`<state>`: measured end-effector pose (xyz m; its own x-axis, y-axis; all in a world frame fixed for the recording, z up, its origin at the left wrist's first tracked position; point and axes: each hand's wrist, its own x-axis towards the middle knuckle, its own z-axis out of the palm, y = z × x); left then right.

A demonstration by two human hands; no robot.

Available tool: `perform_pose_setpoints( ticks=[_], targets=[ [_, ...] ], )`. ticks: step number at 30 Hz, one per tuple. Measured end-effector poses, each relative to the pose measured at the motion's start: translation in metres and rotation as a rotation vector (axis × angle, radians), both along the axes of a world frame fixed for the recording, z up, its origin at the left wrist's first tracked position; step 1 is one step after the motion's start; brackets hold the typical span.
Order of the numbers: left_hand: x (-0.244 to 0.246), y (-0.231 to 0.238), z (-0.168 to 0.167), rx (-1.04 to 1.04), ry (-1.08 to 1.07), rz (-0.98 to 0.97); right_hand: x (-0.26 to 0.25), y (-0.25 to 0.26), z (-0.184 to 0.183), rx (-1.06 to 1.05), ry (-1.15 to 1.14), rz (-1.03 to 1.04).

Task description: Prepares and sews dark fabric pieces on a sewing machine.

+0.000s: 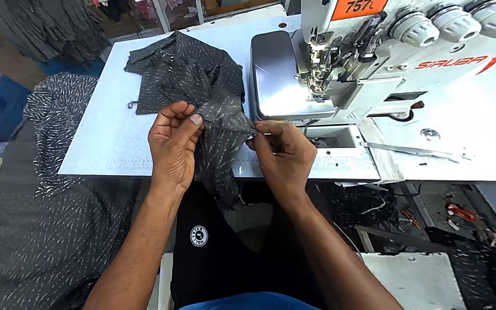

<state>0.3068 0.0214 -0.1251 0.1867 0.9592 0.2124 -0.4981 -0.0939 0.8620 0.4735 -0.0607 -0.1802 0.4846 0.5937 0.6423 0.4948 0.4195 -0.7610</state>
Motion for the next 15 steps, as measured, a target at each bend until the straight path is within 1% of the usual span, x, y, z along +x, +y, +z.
perform_pose_setpoints(
  ticks=[3,4,5,7,8,9,10,11,12,13,14,15],
  targets=[
    [0.000,-0.002,0.000,-0.014,0.016,0.011,0.000,-0.004,0.001,-0.019,-0.013,-0.004],
    [-0.002,-0.008,0.003,0.000,0.089,0.017,-0.002,-0.013,0.004,-0.064,-0.022,0.020],
    [-0.004,-0.017,0.009,0.045,0.206,0.024,-0.004,-0.026,0.009,-0.127,-0.021,0.069],
    [-0.006,-0.044,0.023,0.236,0.442,-0.002,-0.017,-0.052,0.013,-0.248,0.067,0.220],
    [-0.003,-0.057,0.025,0.367,0.504,-0.069,-0.023,-0.060,0.011,-0.280,0.117,0.293],
    [0.004,-0.065,0.026,0.500,0.539,-0.190,-0.028,-0.062,0.008,-0.297,0.143,0.333],
    [0.010,-0.065,0.028,0.622,0.574,-0.335,-0.031,-0.062,0.004,-0.302,0.175,0.359],
    [0.014,-0.058,0.033,0.699,0.587,-0.426,-0.031,-0.059,0.004,-0.304,0.255,0.394],
    [0.014,-0.045,0.039,0.721,0.566,-0.424,-0.027,-0.053,0.009,-0.316,0.356,0.438],
    [0.008,-0.030,0.045,0.695,0.539,-0.332,-0.021,-0.050,0.016,-0.323,0.468,0.484],
    [-0.003,-0.013,0.049,0.628,0.525,-0.200,-0.015,-0.052,0.022,-0.331,0.552,0.508],
    [-0.017,0.005,0.048,0.539,0.572,-0.053,-0.008,-0.058,0.025,-0.336,0.605,0.516]
  ],
)
